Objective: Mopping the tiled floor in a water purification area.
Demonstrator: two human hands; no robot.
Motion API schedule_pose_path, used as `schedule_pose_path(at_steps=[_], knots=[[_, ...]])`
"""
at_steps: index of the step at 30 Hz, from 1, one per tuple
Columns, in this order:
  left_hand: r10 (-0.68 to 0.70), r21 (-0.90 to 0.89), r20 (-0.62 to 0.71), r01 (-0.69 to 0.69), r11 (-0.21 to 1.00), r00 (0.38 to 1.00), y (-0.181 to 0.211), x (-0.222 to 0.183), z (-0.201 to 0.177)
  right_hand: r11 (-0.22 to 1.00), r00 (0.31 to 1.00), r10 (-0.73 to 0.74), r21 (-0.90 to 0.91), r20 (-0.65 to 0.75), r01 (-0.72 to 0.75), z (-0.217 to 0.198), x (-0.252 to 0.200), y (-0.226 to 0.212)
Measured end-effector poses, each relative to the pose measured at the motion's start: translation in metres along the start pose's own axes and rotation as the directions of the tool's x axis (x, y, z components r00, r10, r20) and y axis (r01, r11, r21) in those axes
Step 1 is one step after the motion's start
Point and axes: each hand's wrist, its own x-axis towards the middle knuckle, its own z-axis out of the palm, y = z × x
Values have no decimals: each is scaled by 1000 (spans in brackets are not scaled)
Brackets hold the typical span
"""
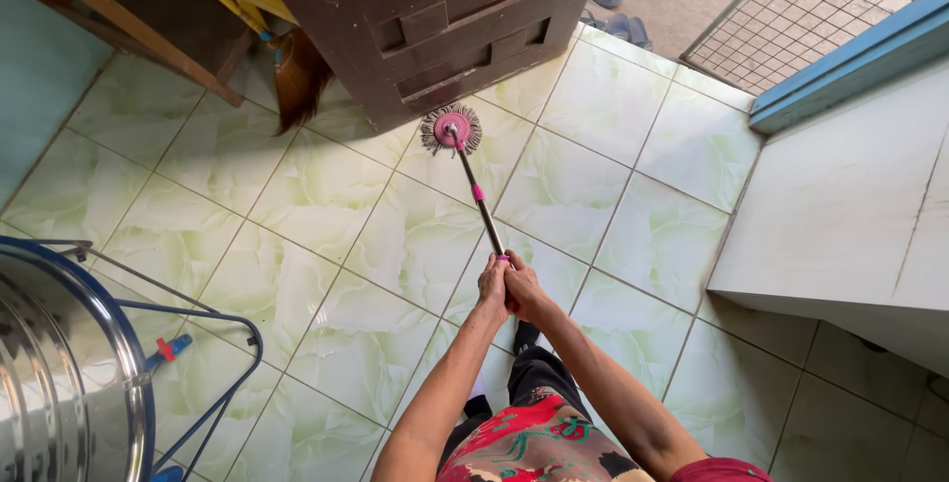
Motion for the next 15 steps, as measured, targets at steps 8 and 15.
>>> schedule_pose_path(at_steps=[8,15], knots=[[70,-75,-32,-72,995,997,-70,-46,-35,984,999,-32,-176,28,37,-10,-56,46],[10,-56,-144,-18,998,990,-72,-49,-44,993,997,-16,-116,80,25,-5,-49,69]])
